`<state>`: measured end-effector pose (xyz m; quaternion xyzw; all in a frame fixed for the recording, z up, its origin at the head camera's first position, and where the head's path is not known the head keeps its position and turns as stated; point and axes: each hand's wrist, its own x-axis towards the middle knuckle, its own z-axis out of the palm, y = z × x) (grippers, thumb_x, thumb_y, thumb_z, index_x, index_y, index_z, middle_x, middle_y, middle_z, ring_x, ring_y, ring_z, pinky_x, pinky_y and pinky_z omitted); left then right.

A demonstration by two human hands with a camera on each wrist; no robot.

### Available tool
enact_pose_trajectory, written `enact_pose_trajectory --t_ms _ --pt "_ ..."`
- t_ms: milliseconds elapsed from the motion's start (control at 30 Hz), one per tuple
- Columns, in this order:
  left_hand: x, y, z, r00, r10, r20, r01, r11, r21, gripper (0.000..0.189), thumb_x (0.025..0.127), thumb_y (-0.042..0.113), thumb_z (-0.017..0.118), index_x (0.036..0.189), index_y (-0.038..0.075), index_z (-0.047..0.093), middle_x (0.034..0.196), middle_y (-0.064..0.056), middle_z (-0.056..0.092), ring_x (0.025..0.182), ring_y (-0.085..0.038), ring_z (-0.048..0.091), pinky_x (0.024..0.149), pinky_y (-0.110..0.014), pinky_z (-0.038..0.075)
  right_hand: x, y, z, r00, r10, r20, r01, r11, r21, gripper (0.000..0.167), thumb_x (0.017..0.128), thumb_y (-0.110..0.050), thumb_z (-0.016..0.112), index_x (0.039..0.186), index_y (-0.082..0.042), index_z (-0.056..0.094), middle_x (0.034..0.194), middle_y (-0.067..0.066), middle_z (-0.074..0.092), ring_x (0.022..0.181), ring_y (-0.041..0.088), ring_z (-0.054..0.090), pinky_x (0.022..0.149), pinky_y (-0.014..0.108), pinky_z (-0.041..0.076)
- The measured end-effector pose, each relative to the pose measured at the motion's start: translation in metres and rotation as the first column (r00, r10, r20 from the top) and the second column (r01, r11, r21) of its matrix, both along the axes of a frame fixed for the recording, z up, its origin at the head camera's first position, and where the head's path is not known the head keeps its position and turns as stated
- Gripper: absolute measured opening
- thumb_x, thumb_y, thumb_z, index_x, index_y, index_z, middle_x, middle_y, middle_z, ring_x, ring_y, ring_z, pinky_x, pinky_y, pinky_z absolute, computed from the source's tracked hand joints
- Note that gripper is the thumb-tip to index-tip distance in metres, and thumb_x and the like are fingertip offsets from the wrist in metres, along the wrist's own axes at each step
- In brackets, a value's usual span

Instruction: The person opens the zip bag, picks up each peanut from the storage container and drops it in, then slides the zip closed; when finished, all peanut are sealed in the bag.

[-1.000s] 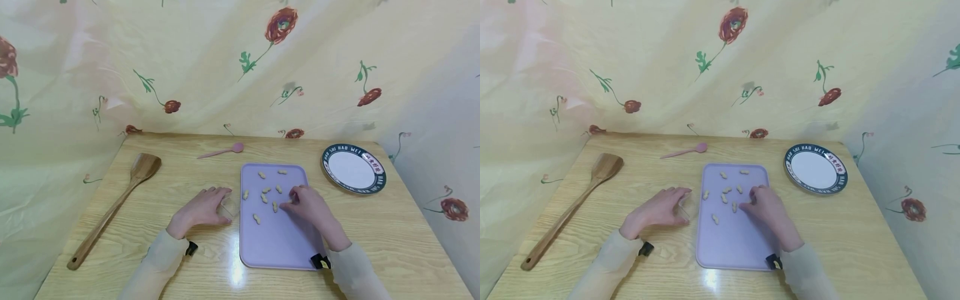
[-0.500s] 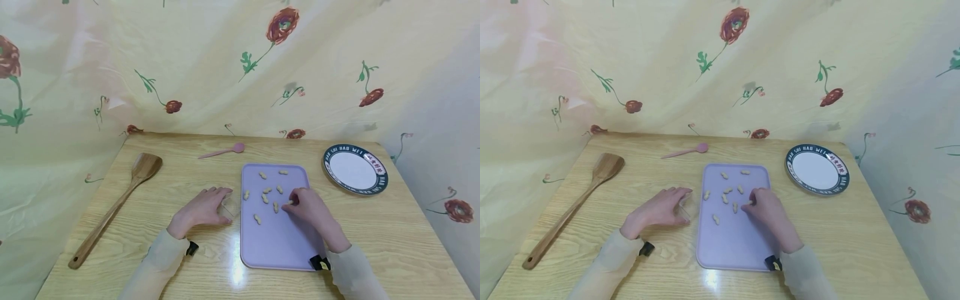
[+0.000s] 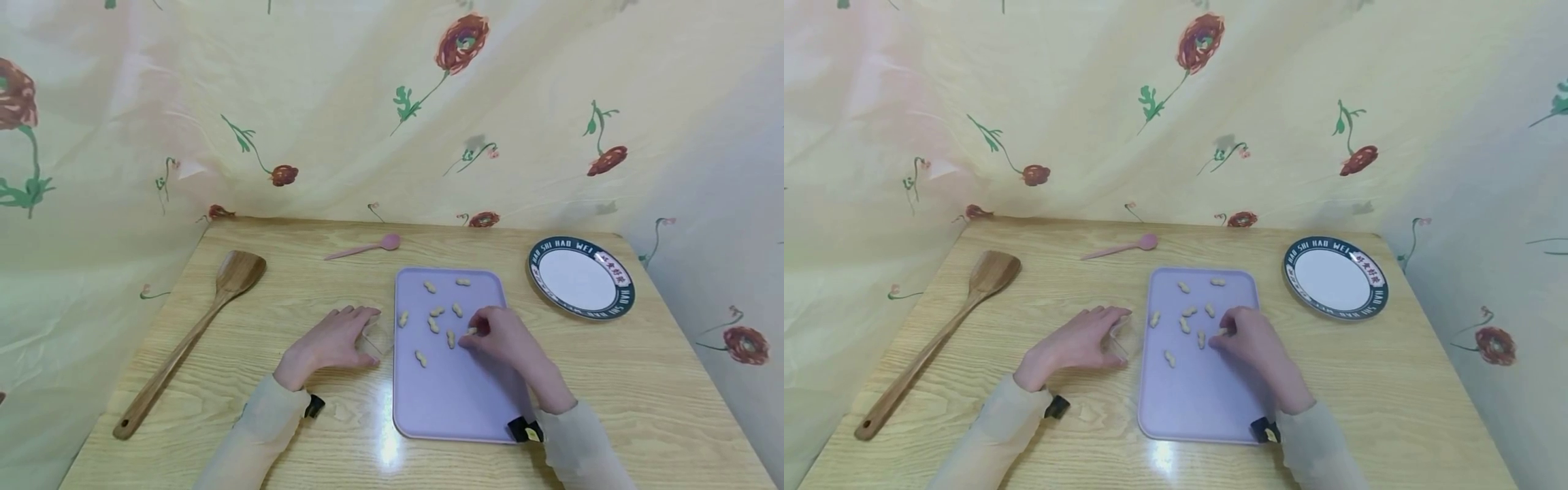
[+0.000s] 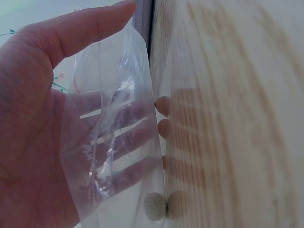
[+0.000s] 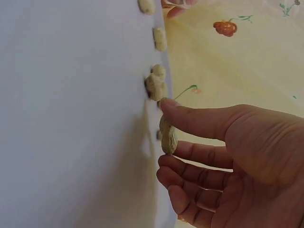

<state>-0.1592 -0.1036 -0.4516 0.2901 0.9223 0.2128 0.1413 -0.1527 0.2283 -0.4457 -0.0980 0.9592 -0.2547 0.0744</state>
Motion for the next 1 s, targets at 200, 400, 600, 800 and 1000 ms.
enact_pose_trajectory --t_ms 200,400,600,800,1000 --pt "0.000 0.000 -0.001 1.000 -0.001 -0.012 0.001 1.000 -0.005 0.084 0.080 0.045 0.078 0.149 0.013 0.043 0.144 -0.008 0.051 0.132 -0.030 0.046 0.109 -0.054 0.034 -0.002 -0.004 0.007 0.998 0.048 -0.034 -0.049 0.998 -0.040 0.030 0.079 -0.021 0.085 0.099 -0.002 0.073 0.085 0.002 0.064 0.076 0.018 0.057 0.068 0.033 0.049" --pt "0.001 0.000 -0.002 1.000 -0.006 -0.015 0.006 1.000 -0.004 0.084 0.080 0.045 0.079 0.148 0.012 0.043 0.144 -0.008 0.051 0.131 -0.030 0.047 0.108 -0.053 0.035 -0.004 -0.019 0.017 0.994 0.086 -0.065 -0.090 0.994 -0.062 0.031 0.080 -0.018 0.084 0.103 -0.001 0.072 0.091 0.004 0.066 0.082 0.020 0.060 0.068 0.032 0.050" --pt "-0.001 -0.001 -0.003 1.000 -0.007 -0.027 0.007 1.000 -0.009 0.085 0.079 0.046 0.079 0.148 0.012 0.043 0.143 -0.008 0.052 0.130 -0.030 0.048 0.107 -0.053 0.036 -0.005 -0.048 0.018 0.978 0.129 -0.164 -0.151 0.981 -0.124 0.029 0.078 -0.013 0.086 0.103 -0.002 0.074 0.094 0.004 0.067 0.083 0.021 0.061 0.067 0.031 0.050" --pt "-0.002 0.000 -0.005 0.999 -0.011 -0.039 0.011 1.000 -0.017 0.086 0.079 0.049 0.079 0.148 0.012 0.043 0.142 -0.008 0.053 0.129 -0.029 0.048 0.106 -0.053 0.037 -0.003 -0.077 0.012 0.954 0.210 -0.215 -0.244 0.959 -0.144 0.030 0.076 -0.009 0.086 0.102 -0.001 0.073 0.095 0.003 0.066 0.082 0.020 0.063 0.069 0.030 0.052" --pt "-0.002 0.000 -0.005 0.999 -0.017 -0.047 0.016 1.000 -0.024 0.086 0.079 0.049 0.078 0.148 0.012 0.043 0.141 -0.008 0.053 0.128 -0.028 0.049 0.105 -0.053 0.038 0.000 -0.102 0.010 0.937 0.286 -0.203 -0.323 0.929 -0.182 0.031 0.079 -0.007 0.084 0.106 -0.001 0.072 0.098 0.004 0.065 0.084 0.018 0.061 0.070 0.027 0.052"
